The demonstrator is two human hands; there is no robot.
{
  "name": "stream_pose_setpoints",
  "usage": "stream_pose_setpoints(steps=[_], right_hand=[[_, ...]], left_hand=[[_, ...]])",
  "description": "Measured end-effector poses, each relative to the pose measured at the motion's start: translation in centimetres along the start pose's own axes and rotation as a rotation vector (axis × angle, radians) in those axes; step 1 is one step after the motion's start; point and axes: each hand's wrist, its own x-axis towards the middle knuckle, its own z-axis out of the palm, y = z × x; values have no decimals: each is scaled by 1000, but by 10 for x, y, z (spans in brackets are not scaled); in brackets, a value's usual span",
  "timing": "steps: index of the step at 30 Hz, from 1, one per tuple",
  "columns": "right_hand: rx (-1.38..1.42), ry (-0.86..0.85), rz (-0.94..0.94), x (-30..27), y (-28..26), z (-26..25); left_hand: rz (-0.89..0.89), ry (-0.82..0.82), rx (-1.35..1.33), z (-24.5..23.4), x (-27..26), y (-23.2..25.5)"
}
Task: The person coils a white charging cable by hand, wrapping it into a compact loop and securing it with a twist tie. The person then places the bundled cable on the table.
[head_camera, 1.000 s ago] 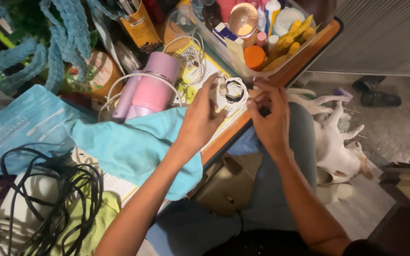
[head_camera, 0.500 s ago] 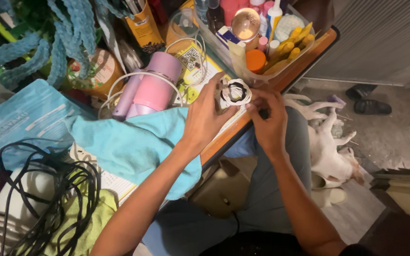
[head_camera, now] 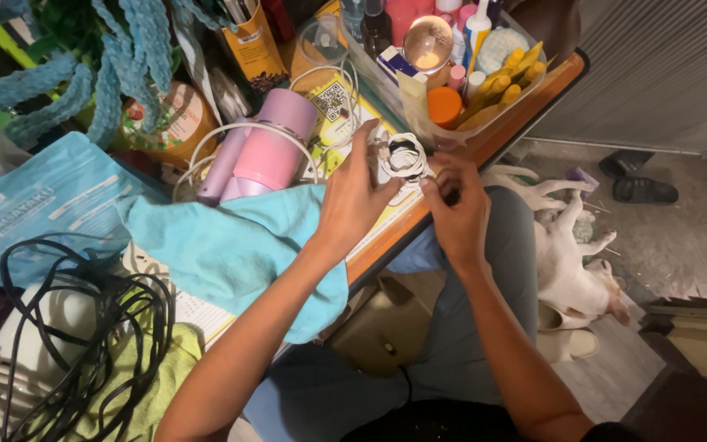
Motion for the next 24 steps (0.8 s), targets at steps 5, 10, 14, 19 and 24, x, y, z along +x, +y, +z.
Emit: stream_pose_setpoints(steps=[5,10,14,19,24], right_hand=[[49,-14,-7,-1,2,0],[-58,-36,-62,-1,2,-5],[-21,-43,-126,0,3,-7],[-64,-6,-115,-1,10,-6],[-49,36,-146,-3,18,-1]], left_hand=[[7,7,60,1,1,-2],[-29,4,89,5,3,-2],[-33,24,65,7,3,-1],[-4,51,42,9,-1,5],[-21,41,50,11,-7,12]])
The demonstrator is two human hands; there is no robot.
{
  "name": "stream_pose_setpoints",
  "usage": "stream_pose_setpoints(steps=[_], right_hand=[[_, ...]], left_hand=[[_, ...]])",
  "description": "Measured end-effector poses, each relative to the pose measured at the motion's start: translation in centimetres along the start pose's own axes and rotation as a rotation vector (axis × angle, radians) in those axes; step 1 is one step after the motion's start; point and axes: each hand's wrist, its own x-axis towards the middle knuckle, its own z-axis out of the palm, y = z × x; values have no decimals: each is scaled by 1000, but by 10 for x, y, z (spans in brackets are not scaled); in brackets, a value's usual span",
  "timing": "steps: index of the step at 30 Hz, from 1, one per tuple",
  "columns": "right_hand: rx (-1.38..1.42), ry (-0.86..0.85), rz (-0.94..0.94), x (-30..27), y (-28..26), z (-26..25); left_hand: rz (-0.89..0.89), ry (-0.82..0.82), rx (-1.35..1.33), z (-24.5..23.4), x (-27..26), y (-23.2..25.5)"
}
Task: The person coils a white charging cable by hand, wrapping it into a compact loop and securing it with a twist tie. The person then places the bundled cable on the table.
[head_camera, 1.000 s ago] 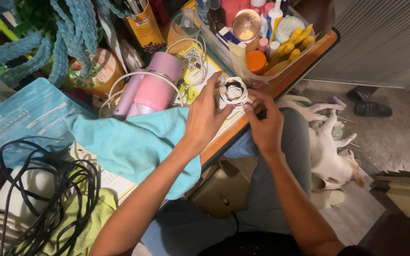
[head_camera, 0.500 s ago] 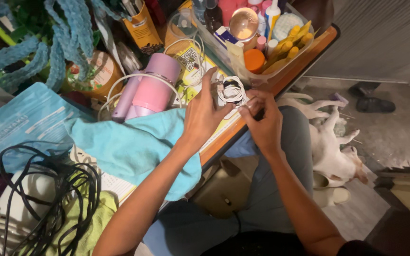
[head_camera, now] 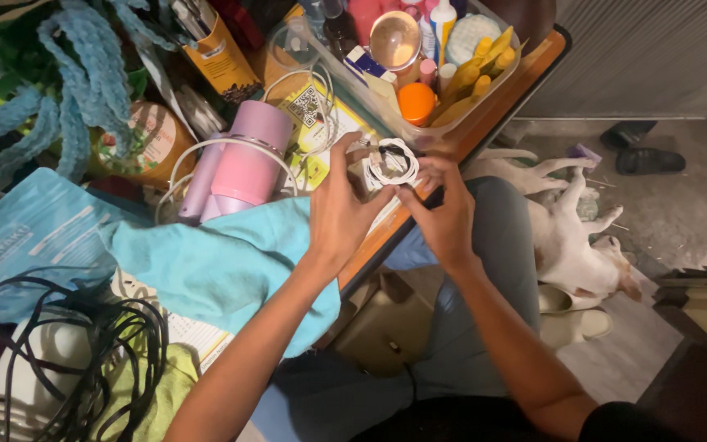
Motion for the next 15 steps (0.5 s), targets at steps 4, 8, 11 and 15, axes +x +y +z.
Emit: stream_pose_setpoints(steps=[4,8,11,15], right_hand=[[12,39,-14,-2,5,4],[-5,41,-41,-2,7,5],[-21,13,-35,-2,6,3],[-4,-11,-48,-2,1,-1]], left_hand=[[2,21,10,3,-3,2],[37,37,-3,5,-7,0],[31,34,-53,6,-7,-1],[-28,14,-90,5,-5,-3]])
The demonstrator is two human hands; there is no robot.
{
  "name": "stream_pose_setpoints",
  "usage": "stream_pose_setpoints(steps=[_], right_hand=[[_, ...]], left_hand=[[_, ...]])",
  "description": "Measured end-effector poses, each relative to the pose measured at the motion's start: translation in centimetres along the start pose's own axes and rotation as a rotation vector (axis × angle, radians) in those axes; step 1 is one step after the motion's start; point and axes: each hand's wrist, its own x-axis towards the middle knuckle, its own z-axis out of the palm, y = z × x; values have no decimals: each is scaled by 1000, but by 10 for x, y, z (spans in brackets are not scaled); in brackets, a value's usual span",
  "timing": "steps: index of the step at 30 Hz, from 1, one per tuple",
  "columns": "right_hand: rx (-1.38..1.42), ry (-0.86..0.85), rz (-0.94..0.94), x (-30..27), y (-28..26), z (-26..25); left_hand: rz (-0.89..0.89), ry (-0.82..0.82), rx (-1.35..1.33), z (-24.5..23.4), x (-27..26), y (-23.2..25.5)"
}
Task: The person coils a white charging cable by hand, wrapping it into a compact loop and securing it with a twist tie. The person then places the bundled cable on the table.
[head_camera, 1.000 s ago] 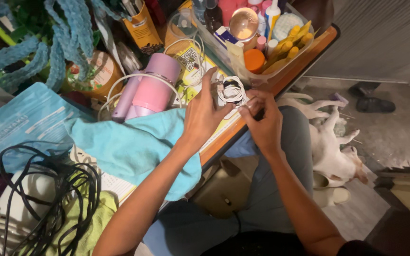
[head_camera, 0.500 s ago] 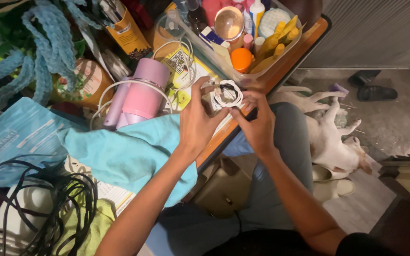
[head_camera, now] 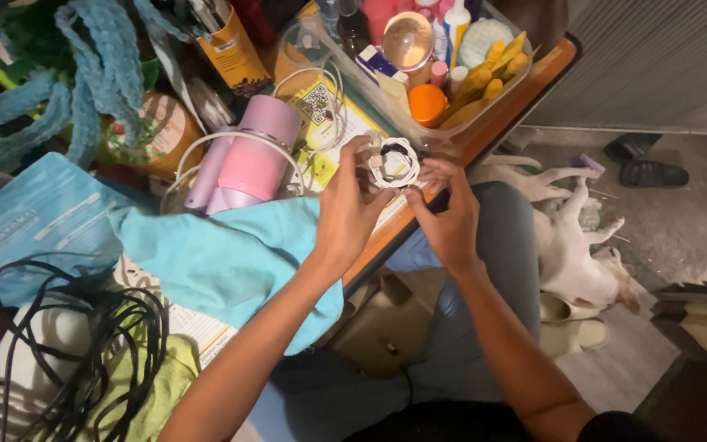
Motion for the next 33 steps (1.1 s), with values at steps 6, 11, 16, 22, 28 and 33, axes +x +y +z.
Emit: stream_pose_setpoints(steps=[6,11,16,22,28,33], right_hand=[[-16,10,9,1,-2,2],[-28,24,-4,1,-4,3],[-24,24,-6,-1,-3,4],[-28,15,-17,-6,4,1],[11,99,-134,-7,-23,-21],[-60,-88,-249,13,-70,-25]], left_hand=[[0,-21,25,0,3,-3],[72,1,12,0,4,-8],[79,-12,2,0,4,-11],[135,4,-26,-9,5,3],[234,81,280,-40,-11,18],[462,256,911,-82,-29,2]])
